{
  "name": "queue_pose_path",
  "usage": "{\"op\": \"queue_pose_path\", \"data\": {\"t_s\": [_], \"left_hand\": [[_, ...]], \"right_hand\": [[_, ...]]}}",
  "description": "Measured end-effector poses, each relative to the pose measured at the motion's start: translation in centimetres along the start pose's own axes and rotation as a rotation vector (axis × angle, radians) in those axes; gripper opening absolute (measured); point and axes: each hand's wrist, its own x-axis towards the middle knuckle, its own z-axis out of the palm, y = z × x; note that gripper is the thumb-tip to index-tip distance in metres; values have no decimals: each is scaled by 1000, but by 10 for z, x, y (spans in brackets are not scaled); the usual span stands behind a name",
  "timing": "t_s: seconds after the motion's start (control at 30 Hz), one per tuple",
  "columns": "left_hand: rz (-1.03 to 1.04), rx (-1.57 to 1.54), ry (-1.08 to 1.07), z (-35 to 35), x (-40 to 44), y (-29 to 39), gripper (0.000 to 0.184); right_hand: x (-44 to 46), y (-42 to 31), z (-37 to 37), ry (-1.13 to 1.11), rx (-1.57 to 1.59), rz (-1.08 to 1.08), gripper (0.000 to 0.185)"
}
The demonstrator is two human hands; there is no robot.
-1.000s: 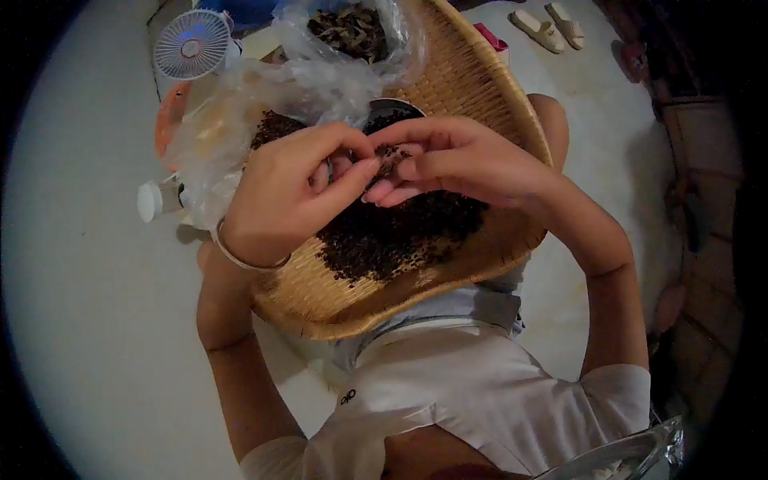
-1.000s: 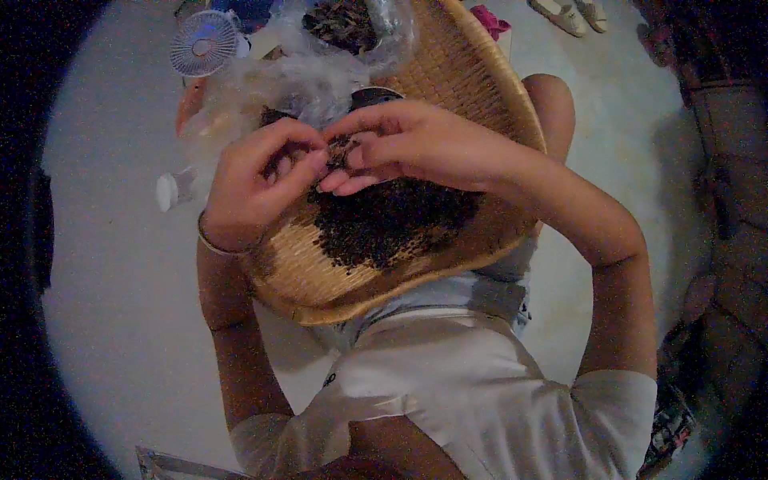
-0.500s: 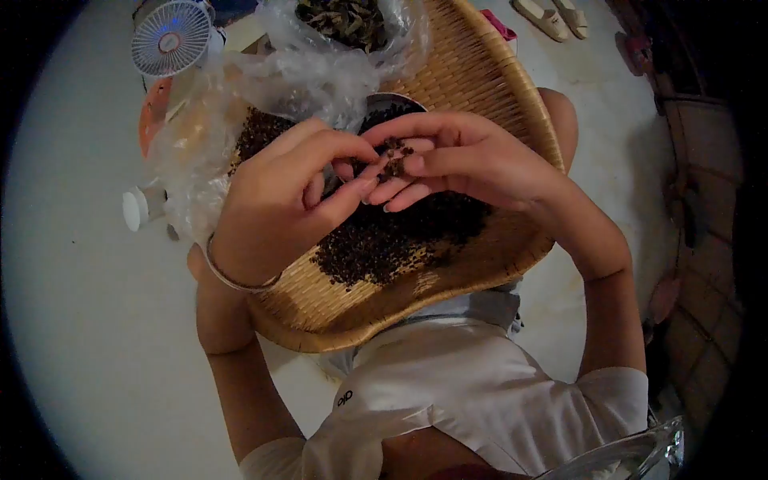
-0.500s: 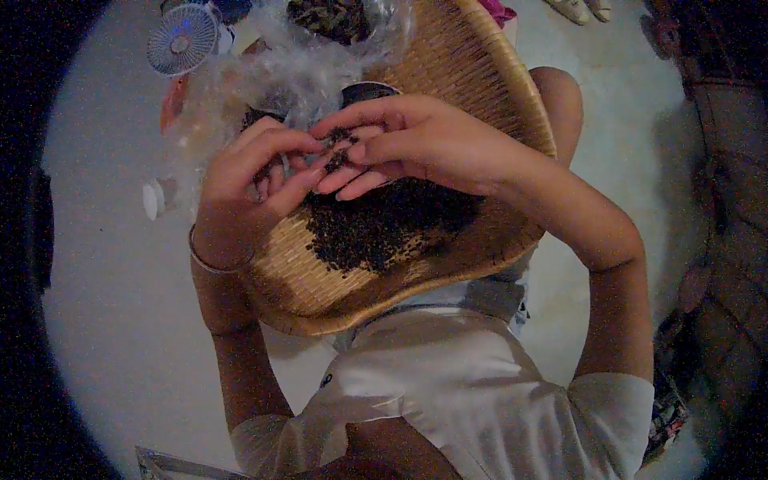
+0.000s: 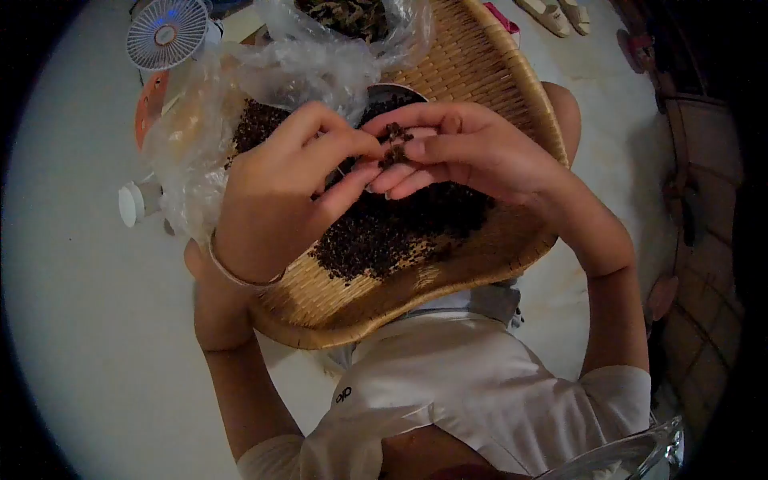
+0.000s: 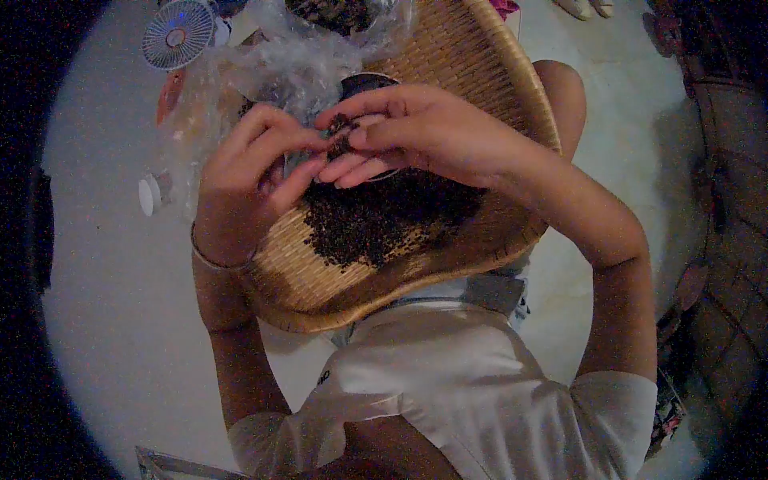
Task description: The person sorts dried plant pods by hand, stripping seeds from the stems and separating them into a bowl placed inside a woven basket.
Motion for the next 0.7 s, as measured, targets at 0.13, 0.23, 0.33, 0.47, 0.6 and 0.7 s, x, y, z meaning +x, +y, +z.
{"op": "queue_pose_path", "data": {"t_s": [0.13, 0.23, 0.33, 0.47, 0.6, 0.7], "left_hand": [[20, 33, -4, 1, 0, -2, 16], [32, 35, 8, 3, 0, -3, 17], [49, 6, 28, 7, 0, -6, 17], [66, -16, 40, 7, -2, -7, 18], [-21, -65, -6, 4, -1, -5, 18], [-32, -109, -6, 4, 0, -8, 19]], "right_hand": [[2, 3, -2, 9, 2, -10, 38], [2, 4, -2, 9, -6, -6, 39], [2, 3, -3, 9, -5, 6, 39], [2, 4, -2, 19, -20, -3, 40], [1, 0, 0, 55, -7, -14, 36], [1, 1, -1, 57, -4, -24, 36]]}}
